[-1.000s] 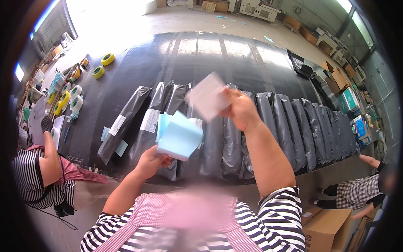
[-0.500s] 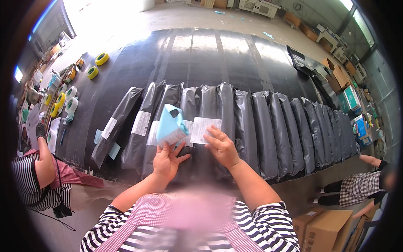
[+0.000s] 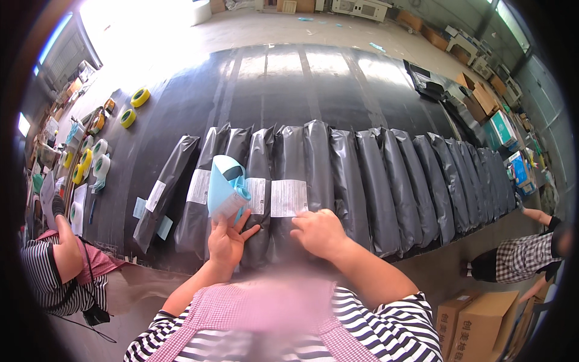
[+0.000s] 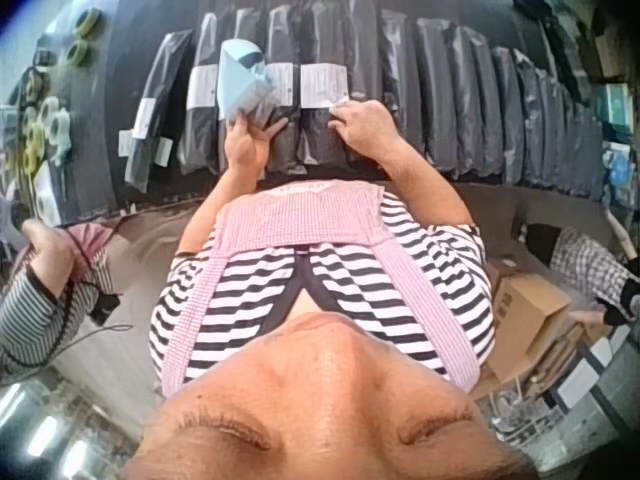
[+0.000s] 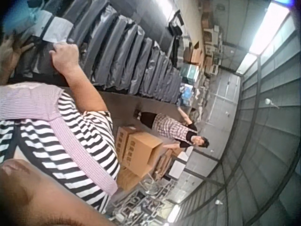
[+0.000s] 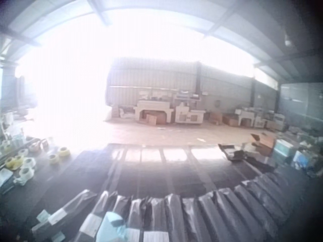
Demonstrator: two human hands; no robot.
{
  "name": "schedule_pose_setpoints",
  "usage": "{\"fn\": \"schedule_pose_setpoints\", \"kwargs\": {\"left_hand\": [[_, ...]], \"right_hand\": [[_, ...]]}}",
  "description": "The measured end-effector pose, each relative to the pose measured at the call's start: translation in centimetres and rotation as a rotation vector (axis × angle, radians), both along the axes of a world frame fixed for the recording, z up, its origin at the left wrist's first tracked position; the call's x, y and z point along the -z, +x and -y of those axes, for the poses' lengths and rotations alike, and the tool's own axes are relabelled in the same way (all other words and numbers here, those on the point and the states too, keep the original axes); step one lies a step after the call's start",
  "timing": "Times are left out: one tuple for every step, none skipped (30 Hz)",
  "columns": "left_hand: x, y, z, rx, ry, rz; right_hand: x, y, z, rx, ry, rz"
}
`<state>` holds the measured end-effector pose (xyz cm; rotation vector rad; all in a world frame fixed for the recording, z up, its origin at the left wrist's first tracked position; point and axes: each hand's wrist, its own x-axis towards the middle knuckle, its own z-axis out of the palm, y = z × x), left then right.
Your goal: The person applies adhesive labels from a roll onto long black packages on a table and then wraps a blue protective material around one of the packages.
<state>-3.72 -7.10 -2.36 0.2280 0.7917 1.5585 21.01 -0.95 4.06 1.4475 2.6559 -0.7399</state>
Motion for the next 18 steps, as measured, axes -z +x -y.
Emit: {"fn": "schedule_pose_setpoints", "kwargs": {"left_hand": [[-0.2, 0.0, 0.0, -0.006, 0.0, 0.008], [-0.6, -0.1, -0.1, -0.015, 0.0, 0.017], [-0.8, -0.1, -0.1, -0.026, -0.001, 0.025], [-0.9, -0.1, 0.0, -0.028, -0.005, 0.024], [-0.9, 0.0, -0.1, -0.033, -0.003, 0.027], [-0.8, 0.1, -0.2, -0.039, -0.005, 0.028], [-0.8, 0.2, -0.2, -0.04, -0.002, 0.027], [-0.8, 0.2, -0.1, -0.043, -0.002, 0.024], [-0.8, 0.3, -0.1, -0.043, -0.002, 0.021], [-0.4, 0.1, 0.0, -0.047, 0.003, 0.017], [-0.1, -0.2, 0.2, -0.05, 0.008, 0.012], [0.2, -0.4, 0.3, -0.051, 0.012, 0.008], [0.4, -0.4, 0.3, -0.045, 0.011, 0.017], [0.5, -0.6, 0.3, -0.045, 0.014, 0.023], [0.6, -0.7, 0.3, -0.045, 0.015, 0.028], [0.7, -0.6, 0.3, -0.027, 0.024, 0.019], [0.8, -0.5, 0.3, -0.01, 0.032, 0.01], [0.9, -0.3, 0.2, 0.006, 0.041, 0.0]], "right_hand": [[0.0, -0.4, 0.1, 0.041, 0.081, -0.091], [0.0, -0.9, 0.0, 0.081, 0.162, -0.182], [0.7, -1.9, -0.9, 0.1, 0.256, -0.21], [2.0, -3.2, -2.5, 0.126, 0.358, -0.239], [3.4, -4.3, -3.7, 0.148, 0.465, -0.266], [4.7, -5.5, -4.1, 0.187, 0.448, -0.174], [6.0, -6.6, -4.4, 0.231, 0.429, -0.081], [6.9, -7.3, -4.6, 0.272, 0.407, 0.01], [7.7, -7.4, -5.2, 0.278, 0.297, 0.088], [7.3, -7.7, -4.8, 0.261, 0.266, 0.107], [6.7, -7.7, -4.1, 0.246, 0.235, 0.126], [6.4, -7.7, -3.5, 0.233, 0.204, 0.146], [6.5, -7.3, -2.5, 0.27, 0.215, 0.079], [6.9, -7.0, -1.2, 0.301, 0.229, 0.008], [7.0, -6.9, -0.6, 0.331, 0.242, -0.063], [6.9, -6.6, -0.7, 0.39, 0.194, -0.117], [7.0, -6.4, -1.0, 0.447, 0.145, -0.171], [7.1, -6.5, -1.4, 0.503, 0.095, -0.225]]}}
